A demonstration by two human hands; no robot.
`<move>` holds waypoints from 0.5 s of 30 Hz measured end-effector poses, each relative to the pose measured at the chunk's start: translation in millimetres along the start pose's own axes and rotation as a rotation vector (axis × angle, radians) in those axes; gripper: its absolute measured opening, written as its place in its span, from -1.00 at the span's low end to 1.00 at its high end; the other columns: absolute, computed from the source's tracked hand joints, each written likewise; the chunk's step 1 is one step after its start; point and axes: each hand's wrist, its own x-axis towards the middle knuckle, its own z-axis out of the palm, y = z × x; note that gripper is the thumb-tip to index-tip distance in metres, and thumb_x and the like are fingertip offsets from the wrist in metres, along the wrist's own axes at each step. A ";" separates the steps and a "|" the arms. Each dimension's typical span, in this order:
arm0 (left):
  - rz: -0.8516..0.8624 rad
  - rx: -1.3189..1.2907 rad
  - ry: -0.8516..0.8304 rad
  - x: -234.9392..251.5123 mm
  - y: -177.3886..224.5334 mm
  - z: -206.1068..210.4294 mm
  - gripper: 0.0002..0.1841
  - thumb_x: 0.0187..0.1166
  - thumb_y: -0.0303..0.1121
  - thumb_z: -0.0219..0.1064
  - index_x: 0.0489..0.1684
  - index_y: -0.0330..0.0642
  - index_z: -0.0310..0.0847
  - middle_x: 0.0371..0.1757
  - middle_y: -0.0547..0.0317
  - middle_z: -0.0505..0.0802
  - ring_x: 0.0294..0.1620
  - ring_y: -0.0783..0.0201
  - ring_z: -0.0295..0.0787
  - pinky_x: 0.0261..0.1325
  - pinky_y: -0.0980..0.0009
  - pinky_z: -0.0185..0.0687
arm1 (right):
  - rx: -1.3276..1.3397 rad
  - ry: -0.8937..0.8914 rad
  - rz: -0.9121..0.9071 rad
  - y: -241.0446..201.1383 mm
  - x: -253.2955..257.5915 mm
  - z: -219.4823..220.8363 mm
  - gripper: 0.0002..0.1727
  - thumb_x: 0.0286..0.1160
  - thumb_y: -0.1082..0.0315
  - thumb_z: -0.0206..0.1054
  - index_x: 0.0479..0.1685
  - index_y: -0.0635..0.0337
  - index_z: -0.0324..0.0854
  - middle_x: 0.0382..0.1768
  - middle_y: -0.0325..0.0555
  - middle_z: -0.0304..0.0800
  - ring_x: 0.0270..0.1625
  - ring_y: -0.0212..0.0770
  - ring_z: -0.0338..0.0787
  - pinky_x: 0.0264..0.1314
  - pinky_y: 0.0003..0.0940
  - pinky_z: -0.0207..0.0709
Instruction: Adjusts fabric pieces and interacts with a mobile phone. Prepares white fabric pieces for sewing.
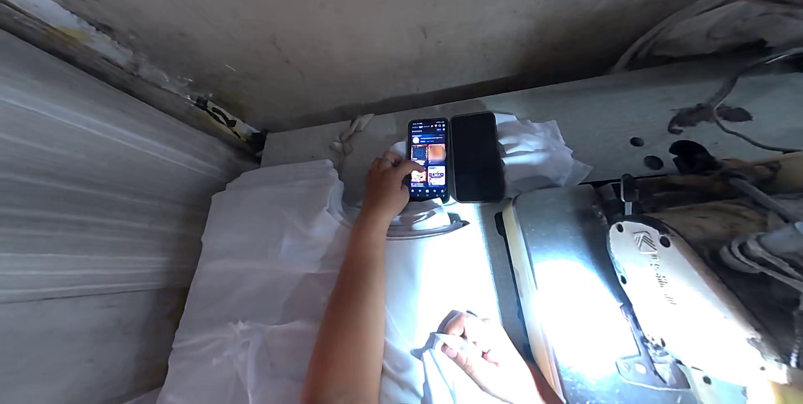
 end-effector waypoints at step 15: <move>0.005 -0.110 0.181 -5.6 -2.1 -0.2 -0.27 0.35 -0.80 0.22 0.63 -0.08 0.51 0.46 -0.35 0.56 0.46 -0.32 0.49 0.41 -0.24 0.45 | 0.020 0.072 -0.106 23.3 -10.4 6.6 -0.68 0.75 0.32 0.19 -0.30 0.44 0.59 -0.41 0.00 0.71 -0.31 -0.49 0.68 -0.18 -0.69 0.52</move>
